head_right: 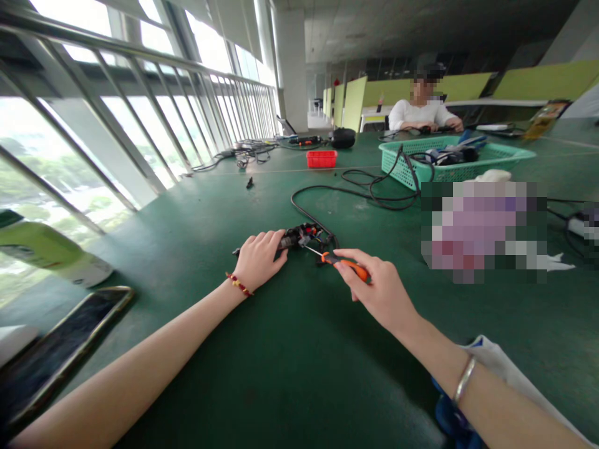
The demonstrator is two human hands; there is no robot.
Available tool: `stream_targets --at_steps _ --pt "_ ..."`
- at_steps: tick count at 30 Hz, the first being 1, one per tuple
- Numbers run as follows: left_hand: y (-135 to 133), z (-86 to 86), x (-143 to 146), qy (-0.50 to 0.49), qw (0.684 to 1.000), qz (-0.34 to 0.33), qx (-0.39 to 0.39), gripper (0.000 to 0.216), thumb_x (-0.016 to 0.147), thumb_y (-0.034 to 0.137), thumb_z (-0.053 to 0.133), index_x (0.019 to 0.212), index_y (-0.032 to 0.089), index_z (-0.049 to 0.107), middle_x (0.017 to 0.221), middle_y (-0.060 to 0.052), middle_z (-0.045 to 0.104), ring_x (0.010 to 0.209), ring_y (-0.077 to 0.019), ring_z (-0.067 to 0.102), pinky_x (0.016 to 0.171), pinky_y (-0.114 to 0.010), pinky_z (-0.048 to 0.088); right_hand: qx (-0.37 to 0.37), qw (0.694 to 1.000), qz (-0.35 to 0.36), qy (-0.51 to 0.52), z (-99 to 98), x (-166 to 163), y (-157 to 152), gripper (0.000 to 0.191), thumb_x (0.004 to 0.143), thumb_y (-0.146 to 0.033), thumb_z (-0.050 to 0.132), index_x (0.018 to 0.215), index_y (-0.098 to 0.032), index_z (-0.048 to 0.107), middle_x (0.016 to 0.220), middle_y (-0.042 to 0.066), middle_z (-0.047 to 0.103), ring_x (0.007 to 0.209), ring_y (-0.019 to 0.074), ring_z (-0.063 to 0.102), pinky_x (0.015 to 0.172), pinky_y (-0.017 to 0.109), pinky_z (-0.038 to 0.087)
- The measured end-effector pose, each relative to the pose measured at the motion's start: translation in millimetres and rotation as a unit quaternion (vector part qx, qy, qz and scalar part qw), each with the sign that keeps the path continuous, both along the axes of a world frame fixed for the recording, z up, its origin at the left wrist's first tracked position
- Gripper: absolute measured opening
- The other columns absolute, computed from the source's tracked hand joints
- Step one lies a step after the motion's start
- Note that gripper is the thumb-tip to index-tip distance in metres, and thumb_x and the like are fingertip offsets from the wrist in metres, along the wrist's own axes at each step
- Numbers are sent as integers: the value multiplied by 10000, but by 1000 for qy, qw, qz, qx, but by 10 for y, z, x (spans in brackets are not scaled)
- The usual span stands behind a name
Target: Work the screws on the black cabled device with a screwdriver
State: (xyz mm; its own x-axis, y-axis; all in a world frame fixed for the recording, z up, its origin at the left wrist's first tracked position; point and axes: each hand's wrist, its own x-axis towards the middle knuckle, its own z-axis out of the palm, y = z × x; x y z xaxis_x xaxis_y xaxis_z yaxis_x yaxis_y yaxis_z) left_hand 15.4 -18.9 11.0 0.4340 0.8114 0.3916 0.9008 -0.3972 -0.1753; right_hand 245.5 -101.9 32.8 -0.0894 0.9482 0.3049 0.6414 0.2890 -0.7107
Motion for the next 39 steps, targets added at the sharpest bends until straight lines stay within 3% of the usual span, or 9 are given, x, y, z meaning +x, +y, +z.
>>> stream_targets --at_steps 2,6,11,15,18,23,28,33,39 --pt "-2 3 1 -1 1000 3 -1 357 880 297 410 1194 136 461 1009 -83 608 904 -231 553 763 -355 389 0 1000 -7 12 -13 4 4 373 868 -416 457 1159 -205 559 565 -29 603 515 135 585 536 244 445" --pt "-4 3 3 0 1000 5 0 352 883 304 411 1186 134 465 1010 -81 608 896 -228 555 761 -352 390 101 994 -45 23 -33 5 13 440 789 -349 576 1198 -207 493 963 58 659 840 185 645 627 248 475" --pt "3 -12 -5 3 1000 1 3 358 884 309 409 1190 130 462 1003 -80 604 893 -230 551 752 -352 390 -2 1000 -10 10 -9 -8 7 362 862 -420 456 1130 -194 548 556 -25 597 539 144 592 550 249 454" --pt "10 -17 -7 5 1000 2 -1 364 885 317 414 1193 127 457 1008 -84 600 899 -232 550 750 -351 389 32 999 -13 3 3 -1 9 352 839 -362 501 1149 -199 531 751 13 648 685 156 629 644 259 477" --pt "10 -9 -9 5 1000 3 -6 369 890 327 424 1203 133 448 1020 -90 597 915 -234 551 754 -351 388 71 997 42 -8 -5 -11 4 388 803 -303 547 1177 -208 506 894 33 625 786 158 623 731 272 481" --pt "12 14 -22 23 1000 3 -19 363 920 327 407 1233 144 420 1041 -93 595 935 -228 558 749 -338 392 13 970 203 -135 -52 -49 -11 299 777 -324 591 1059 -225 591 967 43 627 851 166 609 779 286 470" --pt "10 66 -95 18 999 21 -36 335 917 335 427 1209 172 446 1038 -68 604 934 -217 573 742 -319 409 -2 960 224 -166 -67 -22 -4 260 794 -303 563 1038 -220 597 1003 34 648 866 154 616 789 278 462" --pt "-47 183 -411 -2 995 81 -64 322 912 355 419 1184 190 467 1043 -53 614 936 -222 592 709 -308 434 -24 954 237 -183 -31 -13 -29 283 791 -315 564 1061 -249 614 1014 6 672 863 157 623 803 299 453" --pt "-156 324 -1031 -8 970 241 -28 351 901 375 380 1185 191 472 1089 -90 598 964 -275 585 657 -324 440 -41 953 232 -190 -16 -29 -41 298 795 -328 554 1079 -259 613 1023 2 674 861 160 626 799 307 457"
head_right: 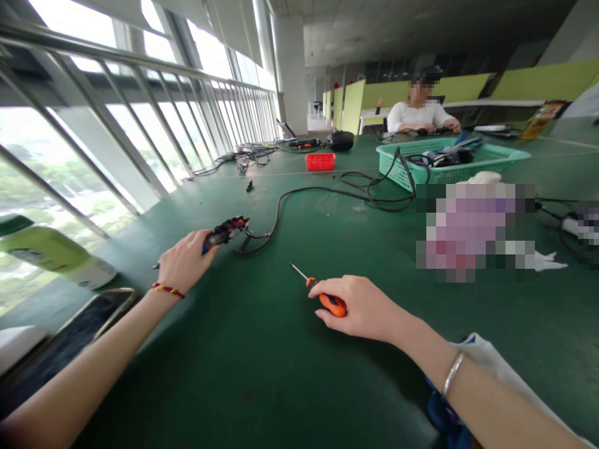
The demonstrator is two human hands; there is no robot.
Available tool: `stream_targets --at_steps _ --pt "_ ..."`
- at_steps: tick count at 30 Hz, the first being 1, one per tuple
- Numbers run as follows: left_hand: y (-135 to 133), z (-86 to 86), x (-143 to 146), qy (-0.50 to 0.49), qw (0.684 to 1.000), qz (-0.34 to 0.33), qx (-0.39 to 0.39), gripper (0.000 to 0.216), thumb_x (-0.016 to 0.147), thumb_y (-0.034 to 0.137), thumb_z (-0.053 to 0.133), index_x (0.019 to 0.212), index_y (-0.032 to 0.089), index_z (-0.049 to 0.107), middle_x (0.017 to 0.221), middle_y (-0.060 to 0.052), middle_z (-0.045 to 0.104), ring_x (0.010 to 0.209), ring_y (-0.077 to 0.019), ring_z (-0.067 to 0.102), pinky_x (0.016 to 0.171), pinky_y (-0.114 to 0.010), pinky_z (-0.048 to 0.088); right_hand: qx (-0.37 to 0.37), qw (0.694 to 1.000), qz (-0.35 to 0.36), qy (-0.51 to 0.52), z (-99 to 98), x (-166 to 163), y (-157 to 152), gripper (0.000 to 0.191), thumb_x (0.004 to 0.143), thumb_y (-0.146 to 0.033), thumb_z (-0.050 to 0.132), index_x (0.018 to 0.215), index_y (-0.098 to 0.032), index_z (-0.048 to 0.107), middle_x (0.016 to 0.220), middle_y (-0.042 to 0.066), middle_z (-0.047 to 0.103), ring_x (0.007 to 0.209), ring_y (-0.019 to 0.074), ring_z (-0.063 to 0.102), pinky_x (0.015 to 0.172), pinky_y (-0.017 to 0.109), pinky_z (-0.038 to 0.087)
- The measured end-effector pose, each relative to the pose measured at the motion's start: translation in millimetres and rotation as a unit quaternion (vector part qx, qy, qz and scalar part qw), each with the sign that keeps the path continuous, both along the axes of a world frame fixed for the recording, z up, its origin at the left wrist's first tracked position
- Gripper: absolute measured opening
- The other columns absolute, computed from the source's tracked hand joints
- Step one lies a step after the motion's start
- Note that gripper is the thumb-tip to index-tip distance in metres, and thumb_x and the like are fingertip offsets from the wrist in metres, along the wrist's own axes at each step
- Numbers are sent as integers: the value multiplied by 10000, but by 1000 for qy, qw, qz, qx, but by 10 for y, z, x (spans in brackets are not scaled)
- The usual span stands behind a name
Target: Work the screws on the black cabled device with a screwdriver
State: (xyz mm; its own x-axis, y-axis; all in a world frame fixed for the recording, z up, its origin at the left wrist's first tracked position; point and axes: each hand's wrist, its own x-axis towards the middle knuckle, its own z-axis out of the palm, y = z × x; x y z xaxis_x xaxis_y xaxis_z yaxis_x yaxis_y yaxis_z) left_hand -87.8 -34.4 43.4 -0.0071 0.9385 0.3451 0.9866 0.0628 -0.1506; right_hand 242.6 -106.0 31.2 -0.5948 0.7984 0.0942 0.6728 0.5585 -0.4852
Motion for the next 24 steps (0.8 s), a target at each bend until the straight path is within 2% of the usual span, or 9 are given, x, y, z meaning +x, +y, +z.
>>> stream_targets --at_steps 4,7,13,17,24 --pt "-73 65 -306 32 996 63 58 357 909 365 333 1182 181 472 1075 -121 581 973 -297 560 687 -355 437 3 1000 -4 -1 -20 13 9 307 796 -334 555 1089 -262 613 1039 6 676 853 159 632 789 300 459" --pt "-107 78 -415 46 991 81 93 350 908 351 322 1167 171 473 1070 -127 565 979 -306 540 715 -383 439 7 1000 -5 -3 -34 27 15 307 799 -342 551 1092 -271 611 1028 5 680 836 157 636 782 305 463" --pt "-60 -26 -458 34 996 42 65 313 859 320 414 1118 168 503 1046 -134 558 956 -305 540 684 -375 452 11 1000 -10 -6 -40 43 21 313 792 -353 558 1092 -281 617 1015 4 685 819 165 642 763 315 481" --pt "-38 -68 -457 46 995 36 85 300 855 322 419 1105 185 514 1035 -129 560 961 -301 536 692 -369 443 15 1000 -12 -5 -20 35 15 307 794 -345 556 1089 -284 617 1023 0 685 835 165 647 768 311 487" --pt "-94 13 -369 27 989 12 147 348 887 338 363 1181 203 491 1091 -137 549 1003 -317 504 763 -406 395 20 1000 -18 -2 -6 7 12 299 809 -327 535 1089 -257 612 1068 12 677 882 171 641 806 324 482"
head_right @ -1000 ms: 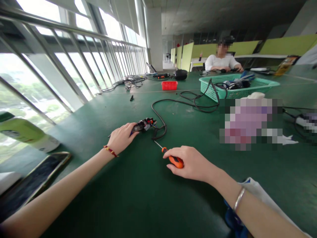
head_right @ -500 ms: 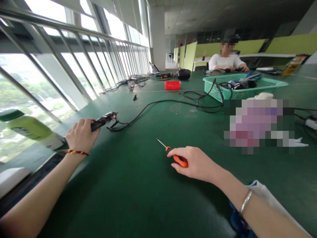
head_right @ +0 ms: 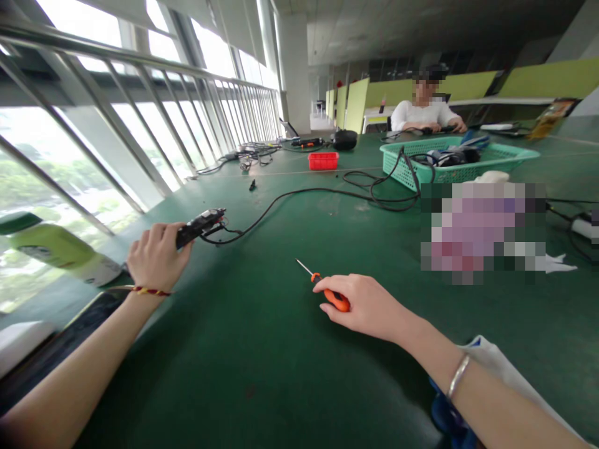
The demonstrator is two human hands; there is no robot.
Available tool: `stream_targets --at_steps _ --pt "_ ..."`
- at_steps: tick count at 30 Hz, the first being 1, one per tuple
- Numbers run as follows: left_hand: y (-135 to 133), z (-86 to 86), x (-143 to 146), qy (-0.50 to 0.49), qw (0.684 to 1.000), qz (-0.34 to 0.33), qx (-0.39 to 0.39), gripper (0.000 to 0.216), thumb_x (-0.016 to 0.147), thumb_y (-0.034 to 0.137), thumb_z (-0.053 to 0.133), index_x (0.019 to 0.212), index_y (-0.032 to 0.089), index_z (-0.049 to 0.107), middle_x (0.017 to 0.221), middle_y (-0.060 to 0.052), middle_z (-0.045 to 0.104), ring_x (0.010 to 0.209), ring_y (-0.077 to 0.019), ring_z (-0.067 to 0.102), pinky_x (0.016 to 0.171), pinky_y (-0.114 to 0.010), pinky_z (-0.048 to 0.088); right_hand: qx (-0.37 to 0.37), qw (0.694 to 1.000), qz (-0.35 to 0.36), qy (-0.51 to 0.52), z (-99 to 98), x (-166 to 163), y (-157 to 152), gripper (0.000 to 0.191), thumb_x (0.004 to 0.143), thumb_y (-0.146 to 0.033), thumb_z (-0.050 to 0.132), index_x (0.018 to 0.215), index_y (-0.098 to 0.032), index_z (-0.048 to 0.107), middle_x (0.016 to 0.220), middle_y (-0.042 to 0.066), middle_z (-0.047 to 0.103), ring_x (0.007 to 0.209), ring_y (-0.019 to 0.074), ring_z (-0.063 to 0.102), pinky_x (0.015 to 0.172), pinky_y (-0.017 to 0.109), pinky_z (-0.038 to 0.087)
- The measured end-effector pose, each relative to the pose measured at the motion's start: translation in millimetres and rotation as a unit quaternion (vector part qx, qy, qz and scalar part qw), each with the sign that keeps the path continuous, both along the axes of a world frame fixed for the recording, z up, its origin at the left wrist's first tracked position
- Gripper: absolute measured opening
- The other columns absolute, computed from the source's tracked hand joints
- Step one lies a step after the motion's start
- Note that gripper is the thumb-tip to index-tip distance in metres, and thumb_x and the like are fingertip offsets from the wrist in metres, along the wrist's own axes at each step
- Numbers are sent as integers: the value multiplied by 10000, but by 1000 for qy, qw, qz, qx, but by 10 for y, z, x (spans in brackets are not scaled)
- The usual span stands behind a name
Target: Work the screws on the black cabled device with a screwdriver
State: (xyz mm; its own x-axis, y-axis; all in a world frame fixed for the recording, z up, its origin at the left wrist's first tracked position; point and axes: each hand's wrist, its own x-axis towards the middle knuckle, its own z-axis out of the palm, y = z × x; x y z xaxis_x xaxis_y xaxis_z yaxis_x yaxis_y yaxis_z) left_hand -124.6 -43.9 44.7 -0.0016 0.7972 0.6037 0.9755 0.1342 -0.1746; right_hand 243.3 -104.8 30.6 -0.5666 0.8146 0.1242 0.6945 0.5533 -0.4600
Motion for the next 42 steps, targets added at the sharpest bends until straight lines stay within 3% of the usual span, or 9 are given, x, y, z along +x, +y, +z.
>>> stream_targets --at_steps 5,11,15,19,27,31,35,38,42 --pt "31 70 346 -10 994 -106 -8 356 882 351 405 1189 195 492 1104 -119 565 1020 -295 512 812 -388 386 8 1000 5 5 -22 6 15 313 802 -328 546 1099 -259 615 1063 13 680 859 171 646 793 321 482" --pt "291 -48 979 -14 948 -288 -134 295 849 377 502 1098 224 543 1026 -44 644 938 -219 588 834 -341 395 7 1000 5 -4 -12 7 12 305 801 -325 546 1089 -250 612 1063 16 677 878 175 643 800 321 482" --pt "594 -134 1228 -43 919 -344 -189 344 853 397 504 1139 209 541 1075 -42 651 993 -202 583 910 -339 383 16 1000 3 0 -9 13 16 307 793 -311 557 1089 -250 613 1072 14 678 900 175 642 815 312 481" --pt "821 -140 1278 -24 906 -369 -207 360 882 383 448 1177 211 561 1152 -52 619 1051 -201 551 933 -339 387 9 1000 -2 -2 7 8 15 311 793 -304 558 1094 -249 614 1080 11 676 905 172 640 823 313 480" --pt "771 -53 1018 -44 917 -347 -194 380 899 328 373 1211 198 547 1212 -50 591 1097 -192 539 962 -332 398 9 1000 2 -5 -12 9 21 316 794 -317 555 1098 -253 611 1056 15 678 866 171 639 798 319 481" --pt "698 40 508 -96 958 -222 -156 400 857 184 310 1112 218 616 1153 -36 614 1021 -194 582 886 -322 450 8 1000 2 -5 -24 11 29 320 795 -329 553 1101 -259 613 1052 16 678 853 172 640 778 319 484" --pt "602 4 14 -99 970 -103 -196 427 803 172 320 1076 238 642 1145 -31 614 990 -222 597 815 -329 489 6 1000 4 -12 -32 5 33 315 796 -331 552 1097 -264 611 1048 13 677 847 175 640 772 320 484" --pt "494 -100 -133 -69 961 -132 -232 437 793 203 332 1118 217 624 1155 -43 605 1030 -212 574 899 -326 467 3 1000 1 -15 -33 -1 32 317 799 -333 547 1104 -270 603 1060 8 673 867 177 639 783 324 484" --pt "335 -201 -58 -37 958 -170 -229 404 824 209 332 1080 182 643 1114 -84 616 1019 -223 565 916 -359 463 -13 1000 -4 -24 -25 -12 28 316 806 -343 537 1109 -275 595 1069 4 669 879 185 634 792 345 483"
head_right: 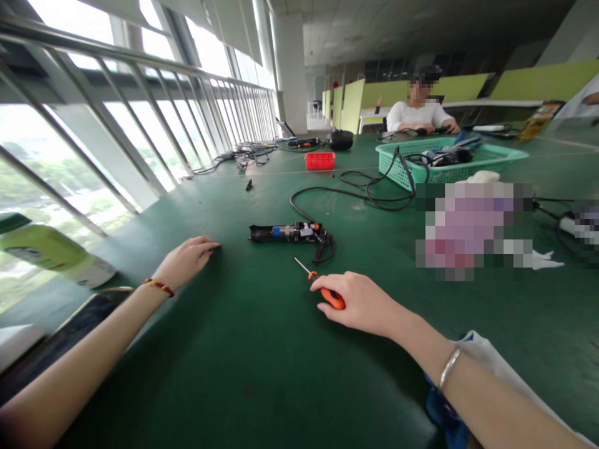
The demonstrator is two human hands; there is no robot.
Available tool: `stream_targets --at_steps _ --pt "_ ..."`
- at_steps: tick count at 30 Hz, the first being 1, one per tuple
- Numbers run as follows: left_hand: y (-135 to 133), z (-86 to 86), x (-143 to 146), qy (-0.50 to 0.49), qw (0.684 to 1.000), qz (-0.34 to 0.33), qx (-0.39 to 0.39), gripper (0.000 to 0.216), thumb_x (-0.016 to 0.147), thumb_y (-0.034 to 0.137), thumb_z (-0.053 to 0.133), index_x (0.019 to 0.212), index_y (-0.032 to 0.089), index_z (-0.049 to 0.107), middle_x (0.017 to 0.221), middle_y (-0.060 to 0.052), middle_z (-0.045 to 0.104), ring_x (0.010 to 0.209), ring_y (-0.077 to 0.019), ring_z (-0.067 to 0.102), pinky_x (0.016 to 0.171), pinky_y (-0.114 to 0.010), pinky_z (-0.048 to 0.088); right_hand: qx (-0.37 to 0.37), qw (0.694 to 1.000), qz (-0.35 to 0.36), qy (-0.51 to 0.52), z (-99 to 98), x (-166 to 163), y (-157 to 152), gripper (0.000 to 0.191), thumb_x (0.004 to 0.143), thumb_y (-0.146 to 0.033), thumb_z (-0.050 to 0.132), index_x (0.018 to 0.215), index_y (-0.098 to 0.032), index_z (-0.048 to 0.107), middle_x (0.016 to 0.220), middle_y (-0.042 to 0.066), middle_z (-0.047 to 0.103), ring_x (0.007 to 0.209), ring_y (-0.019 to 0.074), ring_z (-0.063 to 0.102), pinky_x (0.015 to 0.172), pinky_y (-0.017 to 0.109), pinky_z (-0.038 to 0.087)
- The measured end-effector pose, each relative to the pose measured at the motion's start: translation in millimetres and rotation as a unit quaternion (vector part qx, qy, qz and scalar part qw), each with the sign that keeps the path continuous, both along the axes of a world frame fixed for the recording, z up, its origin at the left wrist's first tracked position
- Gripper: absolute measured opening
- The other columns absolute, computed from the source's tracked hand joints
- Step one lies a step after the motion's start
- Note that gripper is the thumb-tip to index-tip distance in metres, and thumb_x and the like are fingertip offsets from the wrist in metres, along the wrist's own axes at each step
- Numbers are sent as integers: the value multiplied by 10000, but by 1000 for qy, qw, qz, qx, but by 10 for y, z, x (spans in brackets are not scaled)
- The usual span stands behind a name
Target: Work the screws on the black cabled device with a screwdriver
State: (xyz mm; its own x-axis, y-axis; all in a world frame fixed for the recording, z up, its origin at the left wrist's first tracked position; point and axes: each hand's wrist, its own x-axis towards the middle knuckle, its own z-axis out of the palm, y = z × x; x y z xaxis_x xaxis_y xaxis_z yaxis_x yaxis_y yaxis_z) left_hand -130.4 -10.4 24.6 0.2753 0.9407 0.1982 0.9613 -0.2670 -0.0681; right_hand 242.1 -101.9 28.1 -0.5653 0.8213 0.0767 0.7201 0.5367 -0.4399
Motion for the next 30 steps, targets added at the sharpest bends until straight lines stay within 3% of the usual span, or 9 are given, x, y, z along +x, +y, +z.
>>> stream_targets --at_steps 4,9,15,30 --pt "-180 -18 270 16 999 -41 6 376 878 180 305 1022 169 651 1079 -97 620 991 -223 568 819 -350 505 -13 1000 -1 -2 10 -11 3 319 810 -342 530 1115 -272 589 1085 5 662 896 189 627 808 363 479" --pt "-374 -31 840 39 984 -172 -14 314 916 162 336 1061 194 612 1092 -71 609 985 -180 557 775 -284 505 -12 1000 -4 0 13 -8 5 321 812 -346 527 1115 -263 592 1075 6 665 889 187 630 803 357 482" --pt "-356 -58 1366 26 971 -236 -9 227 920 172 392 1002 184 604 1022 -50 607 928 -162 553 745 -256 486 14 1000 1 24 10 4 -7 306 804 -320 545 1096 -250 606 1081 -2 671 912 168 632 832 316 470" --pt "-358 -141 1378 -113 970 -214 -14 113 872 163 481 897 179 590 991 -41 551 879 -170 544 806 -315 469 74 994 -7 79 29 -3 -31 237 816 -292 512 1002 -230 646 983 6 701 786 149 633 757 287 465"
